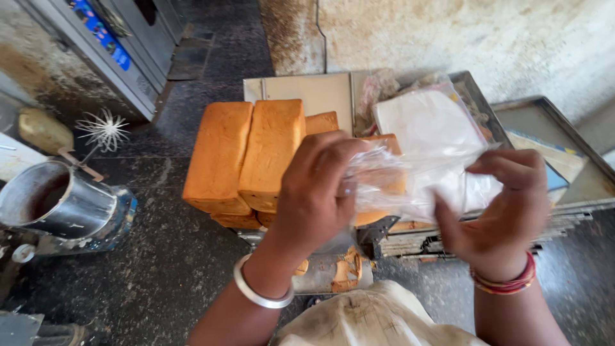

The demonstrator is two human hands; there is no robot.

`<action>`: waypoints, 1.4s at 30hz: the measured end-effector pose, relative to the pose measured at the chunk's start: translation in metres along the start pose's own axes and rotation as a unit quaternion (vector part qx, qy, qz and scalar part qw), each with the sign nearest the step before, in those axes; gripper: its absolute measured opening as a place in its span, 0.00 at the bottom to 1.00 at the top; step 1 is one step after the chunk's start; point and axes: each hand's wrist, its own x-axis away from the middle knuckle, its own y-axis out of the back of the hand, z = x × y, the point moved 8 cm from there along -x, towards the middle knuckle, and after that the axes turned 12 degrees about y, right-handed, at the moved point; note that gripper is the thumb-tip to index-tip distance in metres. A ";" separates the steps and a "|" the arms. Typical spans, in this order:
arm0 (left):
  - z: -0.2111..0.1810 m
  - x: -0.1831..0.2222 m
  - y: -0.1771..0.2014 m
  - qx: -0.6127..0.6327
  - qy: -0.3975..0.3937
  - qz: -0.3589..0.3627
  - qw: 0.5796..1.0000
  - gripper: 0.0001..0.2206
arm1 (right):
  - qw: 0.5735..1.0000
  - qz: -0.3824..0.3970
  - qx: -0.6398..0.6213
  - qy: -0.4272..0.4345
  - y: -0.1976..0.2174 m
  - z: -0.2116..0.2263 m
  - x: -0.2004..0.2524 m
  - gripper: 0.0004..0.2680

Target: The person takes loaves of bread from a machine platform, places them into individual plastic bags by hand, and then arranges the packaged loaves on a table.

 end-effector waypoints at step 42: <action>0.072 0.082 -0.077 -0.129 0.144 -0.127 0.973 0.07 | 0.980 0.131 -0.132 0.065 -0.086 -0.112 0.087 0.10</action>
